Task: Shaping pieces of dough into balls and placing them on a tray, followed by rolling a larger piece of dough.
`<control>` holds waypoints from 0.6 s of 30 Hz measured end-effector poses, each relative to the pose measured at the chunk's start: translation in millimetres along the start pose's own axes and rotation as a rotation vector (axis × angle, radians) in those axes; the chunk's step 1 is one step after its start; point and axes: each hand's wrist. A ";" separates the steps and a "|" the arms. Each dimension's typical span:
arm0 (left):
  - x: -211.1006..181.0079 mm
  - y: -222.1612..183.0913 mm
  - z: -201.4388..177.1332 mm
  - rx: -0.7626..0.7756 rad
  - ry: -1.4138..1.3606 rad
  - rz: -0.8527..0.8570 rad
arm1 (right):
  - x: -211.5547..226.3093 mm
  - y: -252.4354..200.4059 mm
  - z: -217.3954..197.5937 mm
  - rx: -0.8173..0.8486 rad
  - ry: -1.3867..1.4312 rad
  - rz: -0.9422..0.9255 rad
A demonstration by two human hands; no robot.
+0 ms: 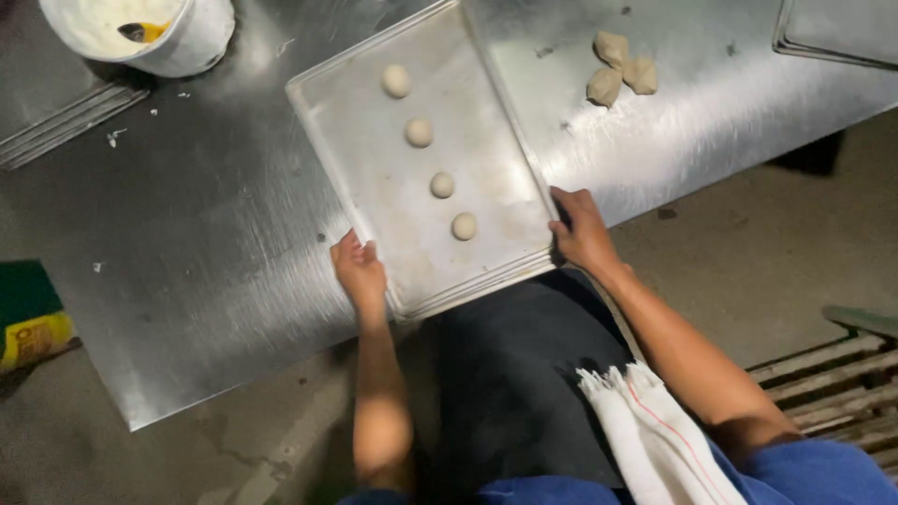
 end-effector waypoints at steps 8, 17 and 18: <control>-21.5 2.4 40.7 0.051 -0.083 0.005 | -25.0 10.1 -63.4 -0.006 0.040 0.164; -91.6 10.4 24.1 -0.042 0.266 -0.128 | -46.3 118.9 -174.7 -0.232 -0.011 -0.202; -109.9 7.6 20.1 -0.071 0.438 -0.097 | -46.5 131.5 -185.1 -0.164 0.043 -0.179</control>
Point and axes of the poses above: each hand's wrist, its own y-axis towards the middle knuckle, its own z-axis out of the palm, x = y × z, and after that the axes turned 13 degrees about y, right-handed
